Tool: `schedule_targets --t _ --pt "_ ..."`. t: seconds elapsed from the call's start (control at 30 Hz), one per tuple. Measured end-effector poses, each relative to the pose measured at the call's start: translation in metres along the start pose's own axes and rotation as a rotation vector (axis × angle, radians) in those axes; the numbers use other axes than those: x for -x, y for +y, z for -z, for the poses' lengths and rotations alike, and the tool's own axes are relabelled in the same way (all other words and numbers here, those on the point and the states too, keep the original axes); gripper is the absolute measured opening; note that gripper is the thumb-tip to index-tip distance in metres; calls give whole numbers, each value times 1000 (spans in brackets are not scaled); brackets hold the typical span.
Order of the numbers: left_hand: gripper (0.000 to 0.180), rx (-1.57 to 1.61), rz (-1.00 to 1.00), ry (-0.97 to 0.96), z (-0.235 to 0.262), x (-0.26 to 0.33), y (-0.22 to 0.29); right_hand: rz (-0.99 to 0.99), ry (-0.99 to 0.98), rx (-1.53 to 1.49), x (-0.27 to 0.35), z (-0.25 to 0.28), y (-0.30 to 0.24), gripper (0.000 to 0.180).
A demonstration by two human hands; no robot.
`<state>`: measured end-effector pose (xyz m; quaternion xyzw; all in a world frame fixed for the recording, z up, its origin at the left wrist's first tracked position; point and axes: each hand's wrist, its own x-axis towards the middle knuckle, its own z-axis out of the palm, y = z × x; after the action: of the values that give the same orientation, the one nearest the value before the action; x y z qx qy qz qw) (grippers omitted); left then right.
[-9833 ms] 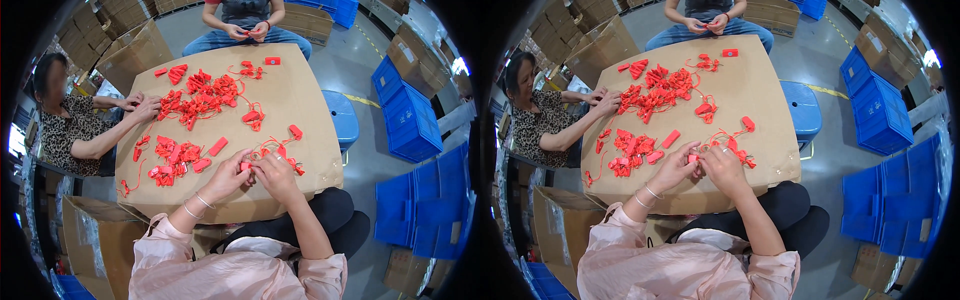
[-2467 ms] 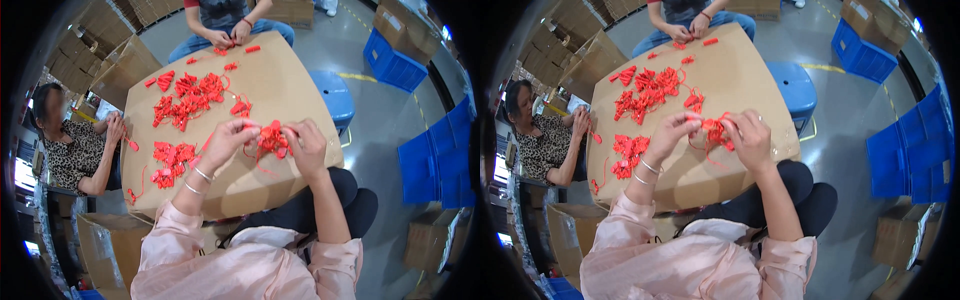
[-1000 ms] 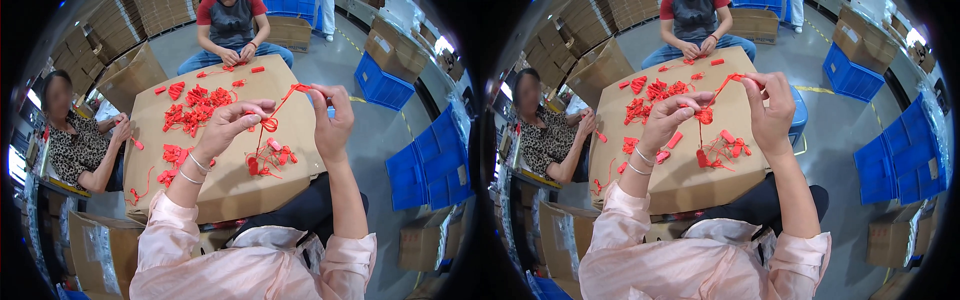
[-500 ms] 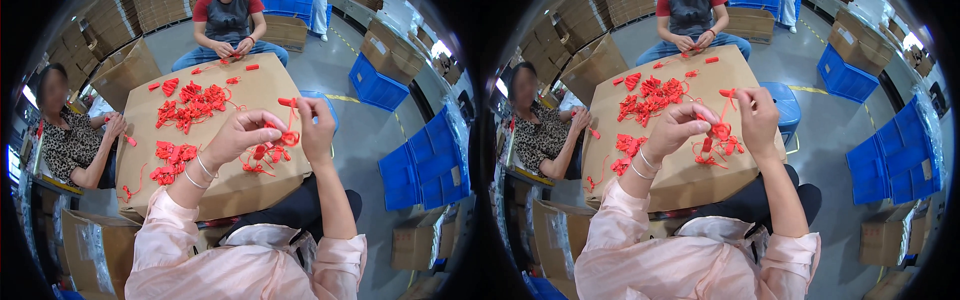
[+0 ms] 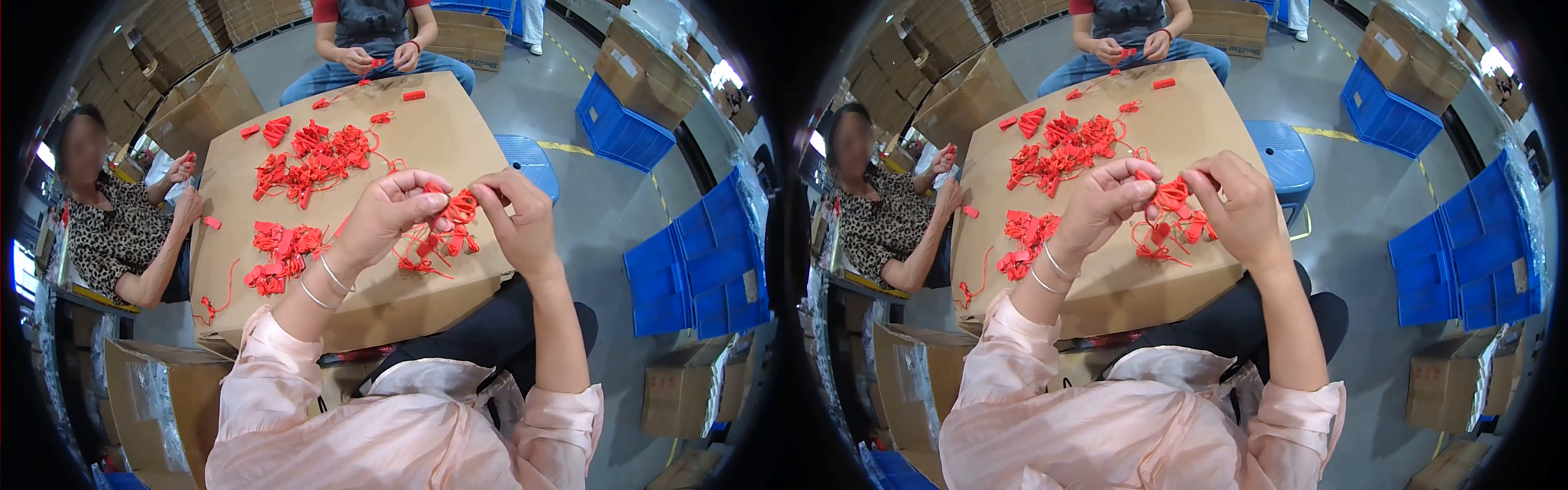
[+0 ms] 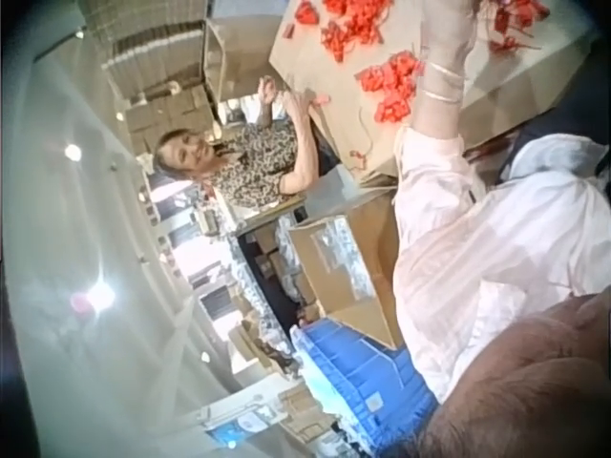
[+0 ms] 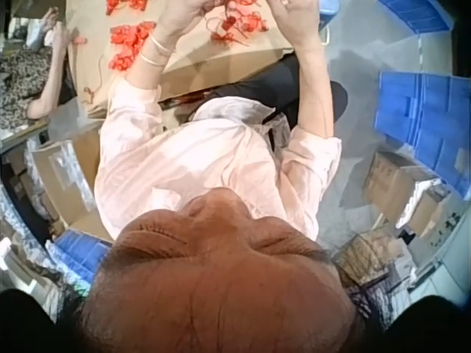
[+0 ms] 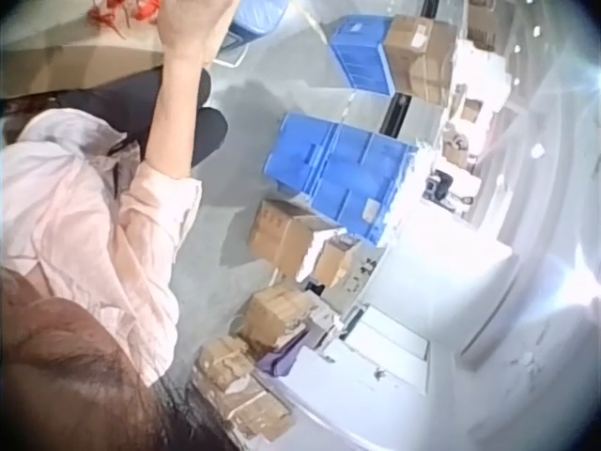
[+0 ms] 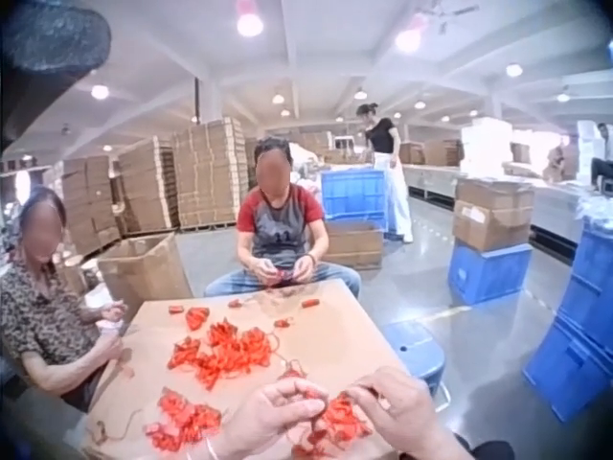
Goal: Tying strings onto small red product labels at a factory workstation.
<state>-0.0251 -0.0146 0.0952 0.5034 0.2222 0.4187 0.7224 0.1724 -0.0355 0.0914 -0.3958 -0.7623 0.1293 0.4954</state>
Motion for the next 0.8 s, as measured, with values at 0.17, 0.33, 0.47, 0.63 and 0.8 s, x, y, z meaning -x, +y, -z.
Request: schedule_targets --t 0.17,0.33,0.47,0.63,0.8 --pt "16 -128 -85 98 -13 -8 -13 -309 306 -368 9 -17 -3 14" --pt "13 -279 -116 144 -10 -13 -15 -348 301 -499 17 -27 -3 17" --pt "13 -289 -163 153 -7 -16 -21 -369 273 -634 17 -32 -3 17" --pt "21 -306 -182 160 -5 -17 -21 -268 211 -403 19 -33 8 17" --pt "29 -667 -373 183 -5 -17 -10 -473 228 -729 18 -26 4 18"
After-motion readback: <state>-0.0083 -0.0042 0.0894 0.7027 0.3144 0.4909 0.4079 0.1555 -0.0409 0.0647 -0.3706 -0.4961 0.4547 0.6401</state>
